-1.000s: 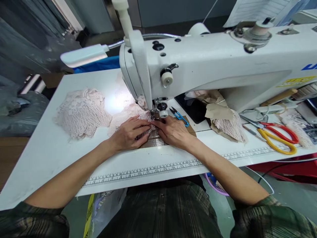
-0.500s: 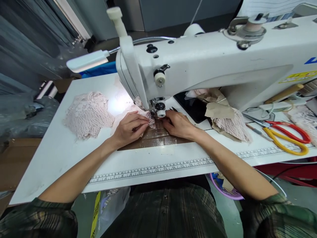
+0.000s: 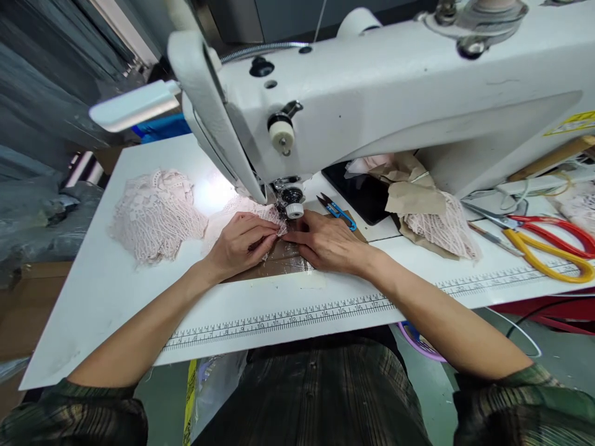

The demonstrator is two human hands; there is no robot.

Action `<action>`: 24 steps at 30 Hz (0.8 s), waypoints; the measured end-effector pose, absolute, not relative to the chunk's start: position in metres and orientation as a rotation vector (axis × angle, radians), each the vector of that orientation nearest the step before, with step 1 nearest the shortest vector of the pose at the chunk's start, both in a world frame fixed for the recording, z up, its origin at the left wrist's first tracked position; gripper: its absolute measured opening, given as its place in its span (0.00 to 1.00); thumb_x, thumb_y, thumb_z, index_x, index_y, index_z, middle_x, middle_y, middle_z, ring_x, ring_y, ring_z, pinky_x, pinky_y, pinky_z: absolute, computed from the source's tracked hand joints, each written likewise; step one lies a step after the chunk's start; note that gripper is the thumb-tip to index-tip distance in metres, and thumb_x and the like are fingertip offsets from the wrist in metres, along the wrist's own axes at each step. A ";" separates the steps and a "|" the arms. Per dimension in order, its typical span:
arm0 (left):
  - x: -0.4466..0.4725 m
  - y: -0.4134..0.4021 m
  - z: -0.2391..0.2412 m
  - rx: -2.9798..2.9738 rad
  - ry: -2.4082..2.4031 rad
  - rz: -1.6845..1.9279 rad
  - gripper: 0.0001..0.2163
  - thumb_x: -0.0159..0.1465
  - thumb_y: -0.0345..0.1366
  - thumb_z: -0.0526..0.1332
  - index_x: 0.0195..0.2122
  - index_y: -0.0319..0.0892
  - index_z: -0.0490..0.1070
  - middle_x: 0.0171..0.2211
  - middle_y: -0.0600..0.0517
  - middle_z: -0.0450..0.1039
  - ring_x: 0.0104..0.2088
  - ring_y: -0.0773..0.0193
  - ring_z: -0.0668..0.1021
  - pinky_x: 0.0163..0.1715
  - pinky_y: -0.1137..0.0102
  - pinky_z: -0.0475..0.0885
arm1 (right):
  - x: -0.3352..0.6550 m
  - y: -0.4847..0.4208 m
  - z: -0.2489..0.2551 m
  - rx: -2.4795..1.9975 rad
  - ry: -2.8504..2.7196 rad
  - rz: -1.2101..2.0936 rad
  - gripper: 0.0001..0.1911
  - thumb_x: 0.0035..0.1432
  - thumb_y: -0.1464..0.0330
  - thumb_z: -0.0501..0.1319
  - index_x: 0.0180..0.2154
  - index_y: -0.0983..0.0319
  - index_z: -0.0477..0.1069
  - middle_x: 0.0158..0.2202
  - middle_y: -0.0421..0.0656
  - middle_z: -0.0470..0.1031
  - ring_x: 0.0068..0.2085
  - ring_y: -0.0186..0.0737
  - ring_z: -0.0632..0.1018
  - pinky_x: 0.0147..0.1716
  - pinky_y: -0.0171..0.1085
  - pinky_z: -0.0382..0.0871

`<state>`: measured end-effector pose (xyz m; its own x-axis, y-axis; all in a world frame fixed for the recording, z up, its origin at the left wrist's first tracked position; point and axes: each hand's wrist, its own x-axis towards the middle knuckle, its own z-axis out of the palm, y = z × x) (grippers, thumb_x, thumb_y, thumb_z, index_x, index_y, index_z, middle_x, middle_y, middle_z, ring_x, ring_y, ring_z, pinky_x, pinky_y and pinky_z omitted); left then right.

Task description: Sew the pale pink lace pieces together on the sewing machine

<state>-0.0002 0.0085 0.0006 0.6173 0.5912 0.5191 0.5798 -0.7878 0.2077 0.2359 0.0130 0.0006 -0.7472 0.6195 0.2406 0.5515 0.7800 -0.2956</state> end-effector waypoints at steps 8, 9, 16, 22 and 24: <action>-0.001 0.008 0.001 2.925 1.012 0.781 0.05 0.66 0.30 0.60 0.37 0.42 0.75 0.40 0.50 0.80 0.37 0.63 0.80 0.45 0.59 0.70 | 0.240 0.013 -0.001 -0.854 -2.632 0.379 0.20 0.62 0.71 0.56 0.54 0.55 0.74 0.46 0.48 0.71 0.41 0.42 0.70 0.31 0.36 0.60; -0.002 0.008 0.002 2.935 1.012 0.760 0.05 0.66 0.30 0.59 0.37 0.42 0.75 0.41 0.50 0.80 0.37 0.63 0.79 0.46 0.58 0.70 | 0.240 0.013 -0.001 -0.859 -2.630 0.377 0.20 0.61 0.71 0.56 0.54 0.55 0.74 0.46 0.49 0.71 0.41 0.42 0.70 0.32 0.36 0.61; -0.002 0.005 0.007 3.010 0.940 0.716 0.07 0.65 0.34 0.60 0.41 0.41 0.76 0.40 0.49 0.80 0.36 0.62 0.79 0.50 0.55 0.68 | 0.240 0.019 -0.002 -0.930 -2.453 0.595 0.21 0.64 0.69 0.53 0.56 0.58 0.72 0.44 0.46 0.74 0.38 0.38 0.74 0.37 0.36 0.64; -0.002 0.002 0.004 2.967 0.998 0.705 0.08 0.64 0.36 0.58 0.40 0.43 0.76 0.41 0.50 0.79 0.36 0.61 0.79 0.53 0.52 0.66 | 0.234 0.016 -0.002 -1.101 -2.504 0.391 0.23 0.64 0.70 0.51 0.57 0.54 0.71 0.45 0.47 0.73 0.36 0.39 0.72 0.32 0.36 0.60; -0.001 0.000 0.002 2.956 1.012 0.716 0.08 0.65 0.34 0.58 0.40 0.42 0.76 0.41 0.49 0.79 0.37 0.60 0.79 0.53 0.51 0.66 | 0.233 0.015 -0.003 -1.090 -2.543 0.347 0.22 0.64 0.70 0.51 0.56 0.52 0.72 0.47 0.47 0.72 0.38 0.40 0.72 0.31 0.35 0.59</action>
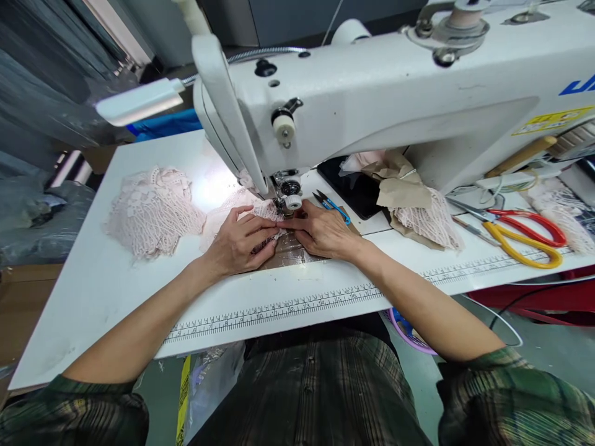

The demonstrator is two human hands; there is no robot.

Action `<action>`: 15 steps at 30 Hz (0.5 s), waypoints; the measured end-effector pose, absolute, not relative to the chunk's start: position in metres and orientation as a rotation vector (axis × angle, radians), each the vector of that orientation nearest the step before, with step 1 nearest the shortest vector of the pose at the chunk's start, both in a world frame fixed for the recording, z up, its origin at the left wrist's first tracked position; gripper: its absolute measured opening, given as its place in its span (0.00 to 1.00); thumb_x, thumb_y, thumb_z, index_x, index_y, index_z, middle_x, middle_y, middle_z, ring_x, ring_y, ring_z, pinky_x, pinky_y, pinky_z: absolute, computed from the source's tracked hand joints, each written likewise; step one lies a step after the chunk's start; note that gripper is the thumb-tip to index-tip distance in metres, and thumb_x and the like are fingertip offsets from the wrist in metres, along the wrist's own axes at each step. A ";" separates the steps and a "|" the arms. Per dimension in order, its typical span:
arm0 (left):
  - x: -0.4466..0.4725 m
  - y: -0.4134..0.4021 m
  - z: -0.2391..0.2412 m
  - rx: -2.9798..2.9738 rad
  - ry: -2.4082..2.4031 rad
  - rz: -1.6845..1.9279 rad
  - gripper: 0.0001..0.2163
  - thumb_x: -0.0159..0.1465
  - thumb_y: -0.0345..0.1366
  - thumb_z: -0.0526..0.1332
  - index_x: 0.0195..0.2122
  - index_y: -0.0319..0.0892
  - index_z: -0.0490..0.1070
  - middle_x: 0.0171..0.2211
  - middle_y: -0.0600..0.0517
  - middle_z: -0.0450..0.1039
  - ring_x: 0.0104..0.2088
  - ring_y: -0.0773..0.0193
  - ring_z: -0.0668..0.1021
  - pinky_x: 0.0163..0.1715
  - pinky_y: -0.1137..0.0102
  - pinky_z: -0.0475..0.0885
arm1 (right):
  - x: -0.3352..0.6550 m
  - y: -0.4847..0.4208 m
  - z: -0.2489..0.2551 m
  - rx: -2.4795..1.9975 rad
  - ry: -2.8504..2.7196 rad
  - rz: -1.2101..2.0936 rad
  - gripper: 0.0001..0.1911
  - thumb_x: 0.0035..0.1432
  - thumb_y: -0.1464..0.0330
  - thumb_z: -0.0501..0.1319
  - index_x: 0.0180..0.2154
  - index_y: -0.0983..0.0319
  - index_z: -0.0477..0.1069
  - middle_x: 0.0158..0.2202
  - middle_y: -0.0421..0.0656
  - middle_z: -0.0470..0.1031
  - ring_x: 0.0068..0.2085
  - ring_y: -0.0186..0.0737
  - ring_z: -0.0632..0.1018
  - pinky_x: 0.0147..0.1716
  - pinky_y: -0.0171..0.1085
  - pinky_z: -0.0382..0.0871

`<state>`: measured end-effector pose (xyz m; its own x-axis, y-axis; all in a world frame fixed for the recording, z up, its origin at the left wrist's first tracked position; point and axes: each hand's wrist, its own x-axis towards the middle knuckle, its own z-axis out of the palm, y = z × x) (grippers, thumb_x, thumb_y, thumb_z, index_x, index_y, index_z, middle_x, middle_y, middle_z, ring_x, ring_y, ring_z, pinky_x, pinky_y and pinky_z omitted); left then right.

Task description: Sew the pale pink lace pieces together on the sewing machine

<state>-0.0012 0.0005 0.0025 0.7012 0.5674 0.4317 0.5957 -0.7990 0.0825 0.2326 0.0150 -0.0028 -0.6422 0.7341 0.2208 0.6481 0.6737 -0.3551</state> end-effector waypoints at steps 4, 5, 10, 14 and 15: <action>-0.001 -0.002 0.002 -2.836 -0.991 -0.699 0.08 0.65 0.32 0.57 0.41 0.42 0.76 0.42 0.48 0.79 0.39 0.60 0.79 0.53 0.53 0.67 | 0.232 0.015 -0.004 -1.084 -2.571 0.305 0.22 0.64 0.69 0.52 0.56 0.50 0.72 0.47 0.46 0.71 0.39 0.40 0.72 0.29 0.36 0.56; -0.001 -0.002 0.002 -2.837 -0.988 -0.692 0.08 0.66 0.32 0.56 0.41 0.42 0.75 0.42 0.49 0.79 0.39 0.60 0.79 0.53 0.53 0.67 | 0.232 0.015 -0.004 -1.080 -2.573 0.295 0.22 0.64 0.69 0.52 0.56 0.50 0.72 0.47 0.46 0.71 0.40 0.40 0.72 0.29 0.36 0.56; -0.001 -0.003 0.003 -2.799 -0.920 -0.642 0.08 0.66 0.32 0.56 0.41 0.41 0.75 0.42 0.48 0.79 0.37 0.61 0.79 0.53 0.52 0.68 | 0.233 0.016 -0.005 -1.052 -2.583 0.234 0.21 0.64 0.70 0.52 0.55 0.51 0.73 0.46 0.47 0.71 0.39 0.40 0.71 0.27 0.35 0.55; -0.001 -0.004 0.001 -2.766 -0.873 -0.631 0.09 0.66 0.31 0.56 0.42 0.39 0.75 0.42 0.46 0.78 0.37 0.60 0.79 0.54 0.51 0.69 | 0.232 0.016 -0.005 -1.054 -2.622 0.155 0.21 0.64 0.69 0.52 0.54 0.52 0.74 0.46 0.48 0.70 0.35 0.38 0.69 0.26 0.34 0.54; -0.001 -0.005 0.001 -2.768 -0.873 -0.638 0.09 0.66 0.32 0.56 0.42 0.39 0.75 0.42 0.46 0.78 0.37 0.60 0.80 0.55 0.50 0.68 | 0.232 0.016 -0.005 -1.059 -2.634 0.144 0.20 0.65 0.69 0.52 0.54 0.53 0.74 0.47 0.49 0.70 0.35 0.38 0.69 0.26 0.34 0.55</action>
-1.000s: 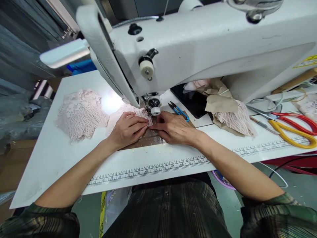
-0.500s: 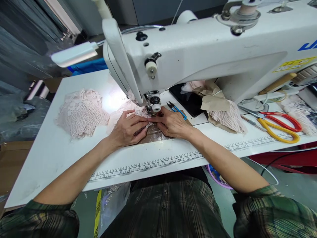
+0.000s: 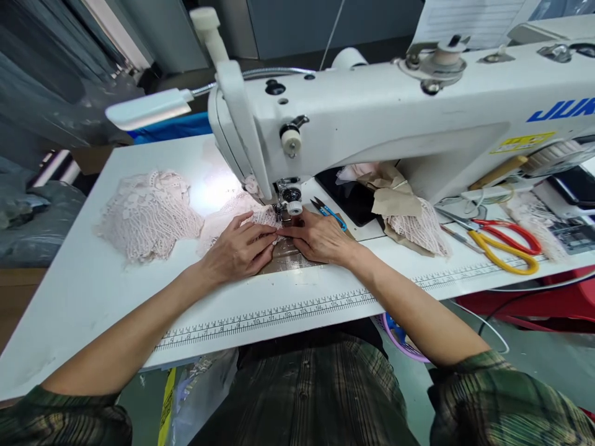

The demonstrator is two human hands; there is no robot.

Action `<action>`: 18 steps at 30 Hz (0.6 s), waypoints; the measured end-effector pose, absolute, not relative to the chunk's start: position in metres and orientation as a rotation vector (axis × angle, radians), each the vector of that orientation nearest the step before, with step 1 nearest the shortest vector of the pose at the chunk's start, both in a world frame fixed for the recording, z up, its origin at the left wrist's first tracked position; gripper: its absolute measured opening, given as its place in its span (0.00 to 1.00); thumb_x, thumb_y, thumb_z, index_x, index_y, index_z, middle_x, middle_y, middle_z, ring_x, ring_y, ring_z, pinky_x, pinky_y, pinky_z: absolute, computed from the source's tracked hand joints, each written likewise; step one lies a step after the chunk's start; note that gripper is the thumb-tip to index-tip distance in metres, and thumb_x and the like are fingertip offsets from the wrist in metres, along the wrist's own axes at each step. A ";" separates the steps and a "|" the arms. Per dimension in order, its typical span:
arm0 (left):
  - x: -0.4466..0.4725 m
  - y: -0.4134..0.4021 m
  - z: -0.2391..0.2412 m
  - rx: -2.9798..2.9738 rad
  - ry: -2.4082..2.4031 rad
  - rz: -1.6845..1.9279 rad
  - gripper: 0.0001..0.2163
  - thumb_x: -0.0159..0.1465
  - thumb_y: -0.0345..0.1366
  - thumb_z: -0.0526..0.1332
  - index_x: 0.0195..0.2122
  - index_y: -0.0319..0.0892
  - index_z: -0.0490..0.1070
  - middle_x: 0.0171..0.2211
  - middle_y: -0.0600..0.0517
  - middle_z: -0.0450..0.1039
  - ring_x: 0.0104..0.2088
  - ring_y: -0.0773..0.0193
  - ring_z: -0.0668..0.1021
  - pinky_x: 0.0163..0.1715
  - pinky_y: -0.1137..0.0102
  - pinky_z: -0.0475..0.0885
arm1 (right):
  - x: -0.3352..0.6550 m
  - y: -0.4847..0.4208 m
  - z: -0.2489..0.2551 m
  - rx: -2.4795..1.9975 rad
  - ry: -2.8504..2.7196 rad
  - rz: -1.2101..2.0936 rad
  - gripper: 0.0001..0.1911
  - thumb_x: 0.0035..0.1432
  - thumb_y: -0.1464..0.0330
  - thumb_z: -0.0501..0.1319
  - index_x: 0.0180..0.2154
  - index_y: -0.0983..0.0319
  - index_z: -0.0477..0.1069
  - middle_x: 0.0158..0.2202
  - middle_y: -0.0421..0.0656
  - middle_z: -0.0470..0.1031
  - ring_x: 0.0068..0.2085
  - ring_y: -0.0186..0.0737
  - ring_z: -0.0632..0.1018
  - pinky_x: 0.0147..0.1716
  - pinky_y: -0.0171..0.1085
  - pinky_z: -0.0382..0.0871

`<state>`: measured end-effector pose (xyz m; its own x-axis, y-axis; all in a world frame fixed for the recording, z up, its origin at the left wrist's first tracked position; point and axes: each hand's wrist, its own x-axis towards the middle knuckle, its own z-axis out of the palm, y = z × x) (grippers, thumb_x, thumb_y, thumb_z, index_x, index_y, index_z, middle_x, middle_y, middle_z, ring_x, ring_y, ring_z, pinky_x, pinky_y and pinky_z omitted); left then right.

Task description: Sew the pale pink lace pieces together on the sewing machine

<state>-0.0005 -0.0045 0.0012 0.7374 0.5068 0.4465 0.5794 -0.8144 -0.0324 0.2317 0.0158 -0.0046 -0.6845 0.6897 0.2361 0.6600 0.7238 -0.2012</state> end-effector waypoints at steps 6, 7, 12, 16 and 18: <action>0.000 -0.007 0.004 -2.770 -0.896 -0.682 0.10 0.65 0.34 0.57 0.42 0.39 0.76 0.42 0.45 0.78 0.37 0.57 0.80 0.59 0.40 0.61 | 0.229 0.014 -0.001 -1.109 -2.678 0.129 0.21 0.66 0.67 0.51 0.56 0.52 0.72 0.48 0.50 0.70 0.36 0.39 0.70 0.28 0.35 0.57; 0.000 -0.007 0.005 -2.771 -0.901 -0.681 0.10 0.65 0.34 0.57 0.42 0.39 0.77 0.42 0.45 0.78 0.38 0.57 0.80 0.59 0.40 0.61 | 0.229 0.014 0.000 -1.120 -2.684 0.127 0.21 0.66 0.67 0.51 0.57 0.52 0.71 0.48 0.50 0.70 0.36 0.40 0.70 0.28 0.35 0.57; -0.002 -0.004 0.007 -2.787 -0.940 -0.632 0.12 0.65 0.35 0.57 0.45 0.40 0.76 0.44 0.45 0.78 0.41 0.55 0.79 0.59 0.40 0.61 | 0.224 0.012 0.006 -1.196 -2.727 0.119 0.22 0.66 0.66 0.50 0.59 0.54 0.68 0.48 0.51 0.70 0.34 0.40 0.70 0.29 0.36 0.58; -0.005 -0.001 0.007 -2.788 -0.950 -0.555 0.14 0.66 0.38 0.56 0.47 0.39 0.75 0.47 0.44 0.77 0.41 0.54 0.79 0.58 0.41 0.62 | 0.219 0.012 0.012 -1.284 -2.773 0.110 0.23 0.68 0.64 0.48 0.61 0.55 0.66 0.49 0.53 0.71 0.32 0.40 0.70 0.28 0.36 0.56; -0.006 0.000 0.009 -2.798 -0.966 -0.540 0.14 0.66 0.39 0.57 0.48 0.39 0.74 0.48 0.43 0.77 0.42 0.53 0.79 0.58 0.41 0.62 | 0.218 0.012 0.014 -1.324 -2.792 0.092 0.24 0.68 0.64 0.47 0.62 0.55 0.65 0.49 0.54 0.71 0.32 0.41 0.71 0.26 0.36 0.54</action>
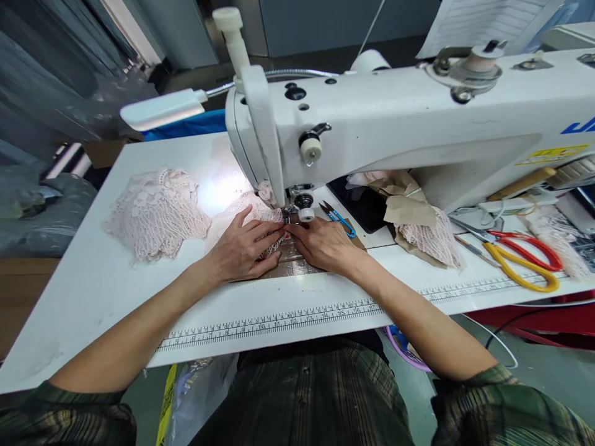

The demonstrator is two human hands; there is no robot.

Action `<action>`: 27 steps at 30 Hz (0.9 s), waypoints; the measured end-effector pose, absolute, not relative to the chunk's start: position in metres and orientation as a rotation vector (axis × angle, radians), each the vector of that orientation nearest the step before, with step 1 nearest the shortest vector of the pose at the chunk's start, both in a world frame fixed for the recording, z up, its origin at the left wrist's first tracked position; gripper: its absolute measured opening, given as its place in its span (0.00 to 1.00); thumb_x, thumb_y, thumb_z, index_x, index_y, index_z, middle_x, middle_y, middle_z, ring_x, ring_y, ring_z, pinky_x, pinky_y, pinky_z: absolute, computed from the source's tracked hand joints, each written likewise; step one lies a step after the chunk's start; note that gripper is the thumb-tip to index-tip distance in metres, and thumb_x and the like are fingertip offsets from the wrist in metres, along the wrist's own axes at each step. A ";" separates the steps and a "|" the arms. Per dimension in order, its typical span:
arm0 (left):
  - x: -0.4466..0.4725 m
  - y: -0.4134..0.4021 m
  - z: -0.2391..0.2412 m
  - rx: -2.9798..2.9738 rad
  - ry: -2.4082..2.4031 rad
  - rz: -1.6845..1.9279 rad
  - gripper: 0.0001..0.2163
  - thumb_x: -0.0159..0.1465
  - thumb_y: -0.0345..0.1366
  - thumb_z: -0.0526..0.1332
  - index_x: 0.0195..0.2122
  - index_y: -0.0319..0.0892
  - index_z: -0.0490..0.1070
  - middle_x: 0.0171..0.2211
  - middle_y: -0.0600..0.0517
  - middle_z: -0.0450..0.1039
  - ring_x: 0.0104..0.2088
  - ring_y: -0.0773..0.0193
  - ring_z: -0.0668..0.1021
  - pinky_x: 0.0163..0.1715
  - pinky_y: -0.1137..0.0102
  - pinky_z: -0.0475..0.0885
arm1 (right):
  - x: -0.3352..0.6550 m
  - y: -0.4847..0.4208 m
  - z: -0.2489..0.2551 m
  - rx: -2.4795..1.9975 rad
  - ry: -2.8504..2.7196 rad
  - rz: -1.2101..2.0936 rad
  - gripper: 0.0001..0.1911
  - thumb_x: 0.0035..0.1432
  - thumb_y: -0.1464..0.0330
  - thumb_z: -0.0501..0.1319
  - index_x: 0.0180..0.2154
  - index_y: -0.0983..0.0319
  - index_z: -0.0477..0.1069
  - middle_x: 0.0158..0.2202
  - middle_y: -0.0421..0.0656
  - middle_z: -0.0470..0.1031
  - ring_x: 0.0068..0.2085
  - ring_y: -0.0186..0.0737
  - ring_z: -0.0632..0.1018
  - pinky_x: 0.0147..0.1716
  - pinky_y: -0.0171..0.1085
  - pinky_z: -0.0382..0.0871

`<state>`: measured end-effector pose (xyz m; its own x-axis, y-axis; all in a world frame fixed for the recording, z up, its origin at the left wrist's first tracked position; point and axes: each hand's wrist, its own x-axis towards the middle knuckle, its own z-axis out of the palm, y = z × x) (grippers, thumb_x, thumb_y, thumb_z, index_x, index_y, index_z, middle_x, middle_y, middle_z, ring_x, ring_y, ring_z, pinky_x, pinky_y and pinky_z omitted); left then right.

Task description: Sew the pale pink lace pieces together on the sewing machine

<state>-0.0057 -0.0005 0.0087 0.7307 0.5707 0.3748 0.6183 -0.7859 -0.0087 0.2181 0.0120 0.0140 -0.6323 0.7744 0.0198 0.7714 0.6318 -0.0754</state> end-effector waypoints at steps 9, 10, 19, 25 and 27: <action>-0.010 0.006 0.011 -2.866 -1.021 -0.484 0.18 0.65 0.42 0.59 0.52 0.38 0.72 0.54 0.41 0.73 0.48 0.49 0.77 0.57 0.43 0.63 | 0.213 0.006 0.019 -1.326 -2.826 -0.073 0.22 0.66 0.66 0.49 0.59 0.56 0.68 0.43 0.53 0.73 0.30 0.41 0.70 0.23 0.35 0.49; -0.011 0.007 0.010 -2.866 -1.025 -0.476 0.19 0.65 0.43 0.59 0.53 0.38 0.71 0.54 0.40 0.72 0.49 0.48 0.77 0.57 0.44 0.63 | 0.214 0.006 0.019 -1.331 -2.817 -0.068 0.22 0.66 0.66 0.50 0.59 0.56 0.68 0.44 0.54 0.73 0.30 0.41 0.70 0.23 0.35 0.49; -0.017 0.016 0.006 -2.914 -1.065 -0.422 0.23 0.65 0.48 0.59 0.56 0.37 0.68 0.58 0.40 0.68 0.55 0.47 0.73 0.58 0.45 0.64 | 0.244 0.036 0.015 -1.144 -2.382 0.837 0.26 0.70 0.55 0.44 0.39 0.64 0.75 0.32 0.45 0.73 0.28 0.36 0.72 0.31 0.36 0.66; -0.019 0.019 0.004 -2.949 -1.055 -0.440 0.25 0.64 0.48 0.60 0.57 0.38 0.67 0.58 0.39 0.68 0.54 0.47 0.74 0.58 0.42 0.62 | 0.245 0.041 0.012 -1.198 -2.212 0.968 0.25 0.67 0.49 0.49 0.35 0.63 0.69 0.28 0.43 0.71 0.29 0.38 0.72 0.29 0.37 0.66; -0.019 0.020 0.003 -2.959 -1.071 -0.443 0.25 0.64 0.48 0.59 0.58 0.38 0.66 0.59 0.38 0.68 0.55 0.47 0.74 0.59 0.41 0.61 | 0.244 0.037 0.013 -1.180 -2.261 0.913 0.23 0.66 0.50 0.52 0.37 0.62 0.69 0.32 0.45 0.72 0.31 0.39 0.72 0.31 0.38 0.66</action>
<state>-0.0189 0.0195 0.0033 0.7341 0.6324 0.2475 0.6224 -0.7723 0.1273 0.2444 0.0366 0.0133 -0.5462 0.8347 0.0698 0.5521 0.4214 -0.7195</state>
